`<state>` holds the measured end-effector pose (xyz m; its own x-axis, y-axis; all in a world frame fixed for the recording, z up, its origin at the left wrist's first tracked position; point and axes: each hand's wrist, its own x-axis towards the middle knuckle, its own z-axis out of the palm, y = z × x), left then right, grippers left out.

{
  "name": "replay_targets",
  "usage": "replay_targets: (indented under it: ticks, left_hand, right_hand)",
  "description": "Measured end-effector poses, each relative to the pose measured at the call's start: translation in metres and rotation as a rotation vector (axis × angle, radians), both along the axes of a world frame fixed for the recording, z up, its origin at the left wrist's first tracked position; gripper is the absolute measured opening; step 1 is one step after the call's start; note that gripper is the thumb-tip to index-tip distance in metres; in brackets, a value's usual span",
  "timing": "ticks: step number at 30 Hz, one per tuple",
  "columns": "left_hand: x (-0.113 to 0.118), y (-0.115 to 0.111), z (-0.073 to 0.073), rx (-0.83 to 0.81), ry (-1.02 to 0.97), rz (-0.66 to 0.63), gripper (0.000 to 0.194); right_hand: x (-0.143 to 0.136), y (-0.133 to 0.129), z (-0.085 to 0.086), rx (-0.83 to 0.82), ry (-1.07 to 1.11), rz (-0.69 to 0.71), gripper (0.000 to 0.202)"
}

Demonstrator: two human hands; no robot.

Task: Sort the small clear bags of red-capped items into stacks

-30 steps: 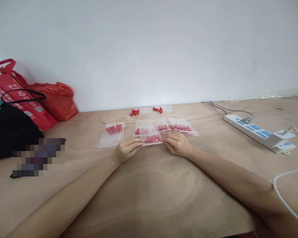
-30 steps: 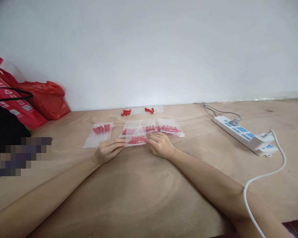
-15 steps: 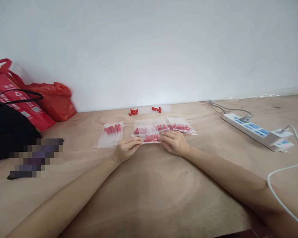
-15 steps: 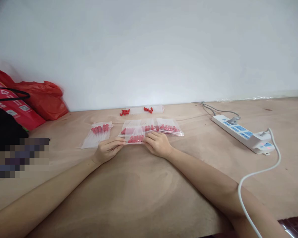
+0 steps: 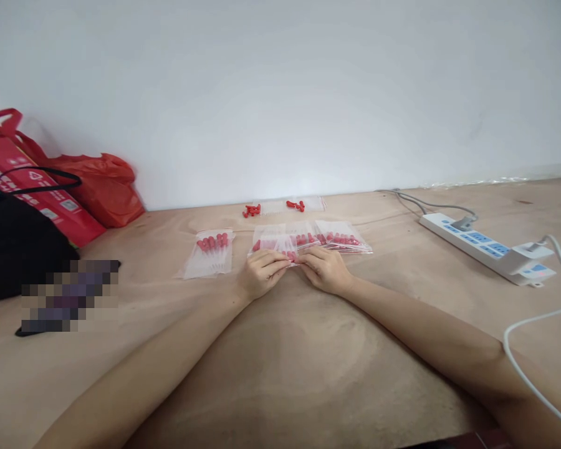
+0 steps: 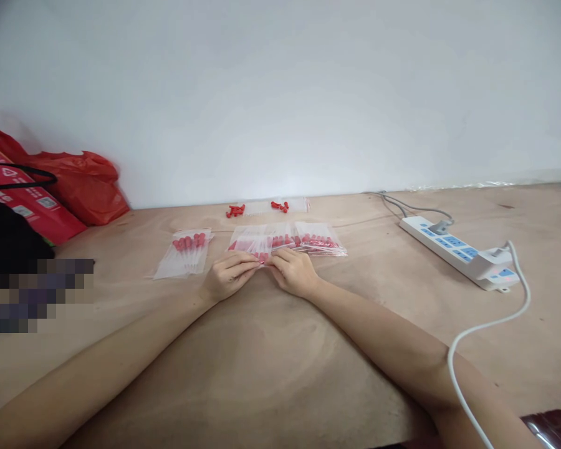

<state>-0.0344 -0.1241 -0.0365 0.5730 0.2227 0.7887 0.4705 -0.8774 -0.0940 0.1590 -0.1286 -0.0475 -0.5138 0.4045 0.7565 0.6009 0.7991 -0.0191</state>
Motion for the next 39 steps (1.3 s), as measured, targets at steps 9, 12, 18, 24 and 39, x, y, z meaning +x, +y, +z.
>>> replay_targets:
  ticks: [9, 12, 18, 24, 39]
  left_hand:
    - [0.003, 0.001, 0.003, 0.15, 0.09, 0.057, 0.008]
    - [0.003, 0.0, 0.005, 0.166, 0.096, 0.066, 0.007]
    - [0.002, 0.001, 0.005, 0.111, 0.081, 0.035, 0.006]
    - [0.002, 0.001, 0.004, 0.001, 0.02, 0.016, 0.007]
    - [-0.029, -0.003, 0.006, -0.023, 0.033, -0.002, 0.015]
  right_hand:
    - [-0.002, 0.0, 0.0, -0.081, 0.001, 0.009, 0.017]
    - [-0.001, 0.001, -0.001, -0.068, -0.019, 0.011, 0.018]
    - [-0.001, 0.0, 0.001, -0.044, -0.054, -0.018, 0.019]
    - [-0.001, -0.001, 0.003, -0.207, 0.007, -0.03, 0.014]
    - [0.012, 0.005, 0.004, -0.017, 0.0, -0.046, 0.016]
